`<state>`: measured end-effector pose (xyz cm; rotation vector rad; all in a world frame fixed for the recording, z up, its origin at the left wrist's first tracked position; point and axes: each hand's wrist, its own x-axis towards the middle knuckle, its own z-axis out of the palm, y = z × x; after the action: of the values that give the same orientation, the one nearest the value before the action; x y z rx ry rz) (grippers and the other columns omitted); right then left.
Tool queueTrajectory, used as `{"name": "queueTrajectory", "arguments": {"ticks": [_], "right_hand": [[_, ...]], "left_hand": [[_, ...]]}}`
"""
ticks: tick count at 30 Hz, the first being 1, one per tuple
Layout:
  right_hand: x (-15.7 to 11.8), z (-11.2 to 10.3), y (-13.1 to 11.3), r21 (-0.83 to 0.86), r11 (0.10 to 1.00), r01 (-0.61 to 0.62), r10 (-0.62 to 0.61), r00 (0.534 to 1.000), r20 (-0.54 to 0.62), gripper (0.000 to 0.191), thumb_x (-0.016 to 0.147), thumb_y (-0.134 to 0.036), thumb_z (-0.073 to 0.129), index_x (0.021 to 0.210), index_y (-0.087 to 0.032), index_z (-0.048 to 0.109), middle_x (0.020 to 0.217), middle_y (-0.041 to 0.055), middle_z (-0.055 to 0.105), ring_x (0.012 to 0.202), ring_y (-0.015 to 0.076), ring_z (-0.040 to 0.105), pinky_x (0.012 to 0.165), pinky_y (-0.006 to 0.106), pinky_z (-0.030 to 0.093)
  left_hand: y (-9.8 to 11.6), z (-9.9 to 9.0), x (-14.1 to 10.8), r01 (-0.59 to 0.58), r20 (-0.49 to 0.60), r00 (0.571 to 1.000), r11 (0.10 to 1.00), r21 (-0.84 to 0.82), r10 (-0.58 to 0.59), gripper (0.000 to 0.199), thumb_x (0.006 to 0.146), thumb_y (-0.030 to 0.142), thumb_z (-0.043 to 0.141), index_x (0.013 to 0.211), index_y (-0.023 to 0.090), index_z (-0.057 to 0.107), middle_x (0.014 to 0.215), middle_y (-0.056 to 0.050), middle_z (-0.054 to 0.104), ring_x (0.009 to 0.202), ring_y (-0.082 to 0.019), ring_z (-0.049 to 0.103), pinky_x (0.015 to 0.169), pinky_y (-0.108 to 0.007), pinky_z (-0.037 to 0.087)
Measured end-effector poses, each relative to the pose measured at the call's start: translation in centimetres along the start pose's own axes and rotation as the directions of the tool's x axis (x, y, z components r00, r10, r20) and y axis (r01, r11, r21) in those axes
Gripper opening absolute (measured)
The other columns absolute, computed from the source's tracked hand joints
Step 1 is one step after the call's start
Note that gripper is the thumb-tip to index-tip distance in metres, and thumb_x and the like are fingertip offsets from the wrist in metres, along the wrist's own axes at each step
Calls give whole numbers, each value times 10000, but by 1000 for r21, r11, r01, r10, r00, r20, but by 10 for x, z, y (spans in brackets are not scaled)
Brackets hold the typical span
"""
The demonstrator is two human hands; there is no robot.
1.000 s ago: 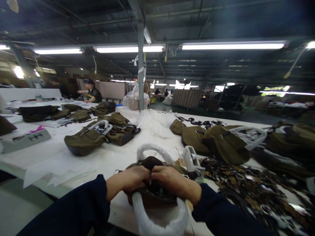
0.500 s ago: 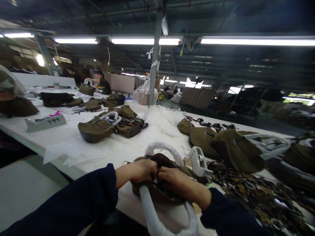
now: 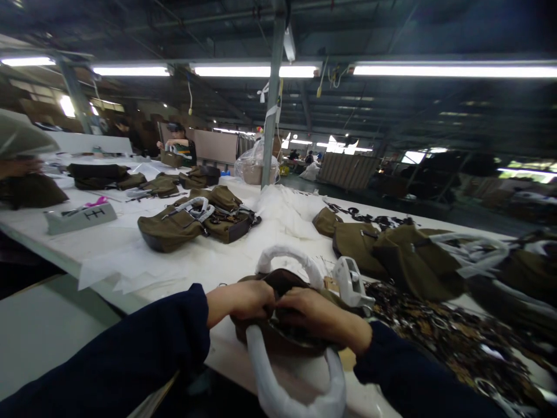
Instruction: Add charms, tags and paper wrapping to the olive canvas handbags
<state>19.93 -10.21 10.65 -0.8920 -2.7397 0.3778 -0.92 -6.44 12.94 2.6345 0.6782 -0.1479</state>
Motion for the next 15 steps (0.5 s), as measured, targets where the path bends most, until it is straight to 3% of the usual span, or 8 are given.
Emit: {"name": "queueTrajectory", "arguments": {"ticks": [3,6,11,15], "right_hand": [[-13,-17,-6,19,998,-61,62,997,-46,224,964,-244,508,1115,-190,666,1046,65,695,988,180,602,896,294,448],[-21,-23,-12,-32,999,-33,34,998,44,244,972,-206,466,1097,-209,675,1024,56,704,984,180,592,898,300,438],[-19,-13,-11,-136,991,14,11,983,181,237,974,-246,476,1069,-215,691,1003,44,712,949,184,587,880,307,418],[-11,-6,-3,-199,979,-33,69,981,180,188,947,-327,553,941,-219,706,982,20,708,891,175,594,780,291,411]], "left_hand": [[-1,-5,-2,-33,-7,999,999,30,33,255,745,77,599,891,204,765,876,-25,741,803,-178,624,752,-243,468],[-1,-7,-1,-30,11,999,1000,-7,30,264,756,83,611,921,214,769,882,-22,747,795,-175,634,745,-233,474],[-2,-3,4,-5,22,1000,999,-38,6,254,735,93,637,909,218,773,852,-16,750,715,-158,625,685,-228,470],[-6,0,6,-29,10,1000,999,-13,29,222,734,112,635,866,226,772,820,-6,742,729,-160,627,700,-220,468]]}}
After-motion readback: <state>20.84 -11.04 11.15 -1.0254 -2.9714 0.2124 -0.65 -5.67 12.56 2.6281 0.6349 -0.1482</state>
